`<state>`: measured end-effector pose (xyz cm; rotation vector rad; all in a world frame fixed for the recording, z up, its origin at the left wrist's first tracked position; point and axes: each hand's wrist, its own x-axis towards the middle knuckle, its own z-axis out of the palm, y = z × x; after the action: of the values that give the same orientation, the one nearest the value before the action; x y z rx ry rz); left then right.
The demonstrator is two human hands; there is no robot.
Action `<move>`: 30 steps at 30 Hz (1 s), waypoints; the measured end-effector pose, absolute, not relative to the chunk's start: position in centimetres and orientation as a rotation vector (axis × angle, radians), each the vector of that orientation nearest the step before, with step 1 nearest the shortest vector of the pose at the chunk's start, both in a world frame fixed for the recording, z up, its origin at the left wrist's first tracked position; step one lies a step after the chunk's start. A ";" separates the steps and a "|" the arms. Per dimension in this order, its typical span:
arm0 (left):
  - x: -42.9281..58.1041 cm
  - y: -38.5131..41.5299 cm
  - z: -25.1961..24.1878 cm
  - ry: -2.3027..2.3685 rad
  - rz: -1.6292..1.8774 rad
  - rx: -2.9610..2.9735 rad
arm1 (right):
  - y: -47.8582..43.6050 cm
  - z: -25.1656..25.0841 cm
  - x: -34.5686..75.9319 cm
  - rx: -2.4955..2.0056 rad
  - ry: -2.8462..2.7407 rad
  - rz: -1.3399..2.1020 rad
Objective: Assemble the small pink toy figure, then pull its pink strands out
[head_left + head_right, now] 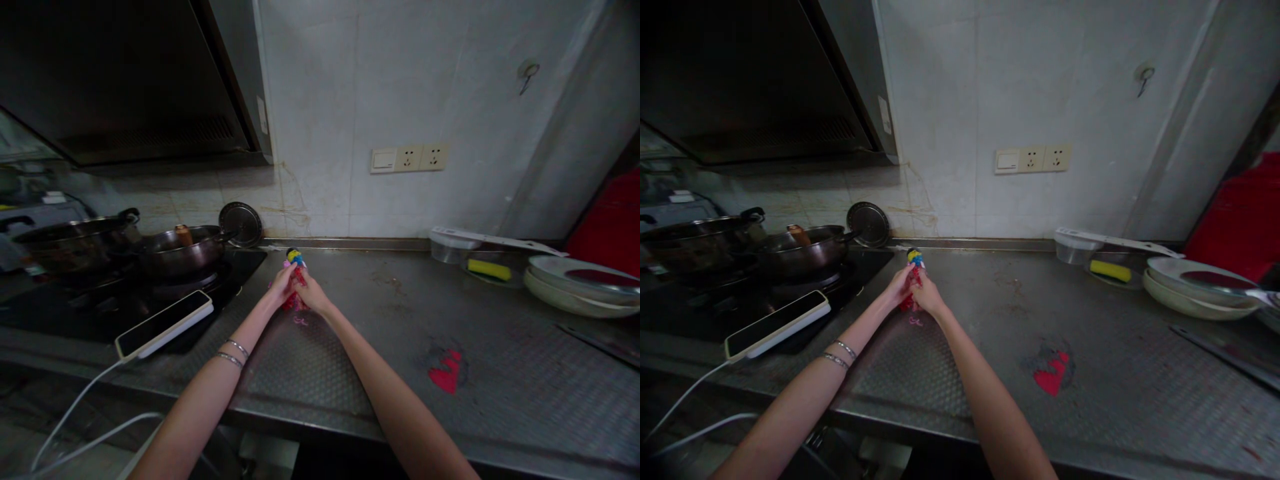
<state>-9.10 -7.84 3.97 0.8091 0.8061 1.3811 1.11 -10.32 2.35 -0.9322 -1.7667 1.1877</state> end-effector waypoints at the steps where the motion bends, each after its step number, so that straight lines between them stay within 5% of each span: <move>1: -9.1 -7.9 4.1 0.809 1.393 0.799 | -10.4 2.4 1.1 -0.914 -1.764 1.190; 17: -9.9 -7.3 3.6 0.781 1.397 0.856 | -10.1 2.1 2.0 -1.116 -1.834 0.522; 30: -10.8 -7.2 3.7 0.778 1.484 0.935 | -10.6 2.6 2.2 -1.349 -1.836 0.390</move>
<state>-10.76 -7.22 3.67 0.9355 0.7784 1.4836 2.23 -10.64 2.60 -1.3492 -1.8358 0.3903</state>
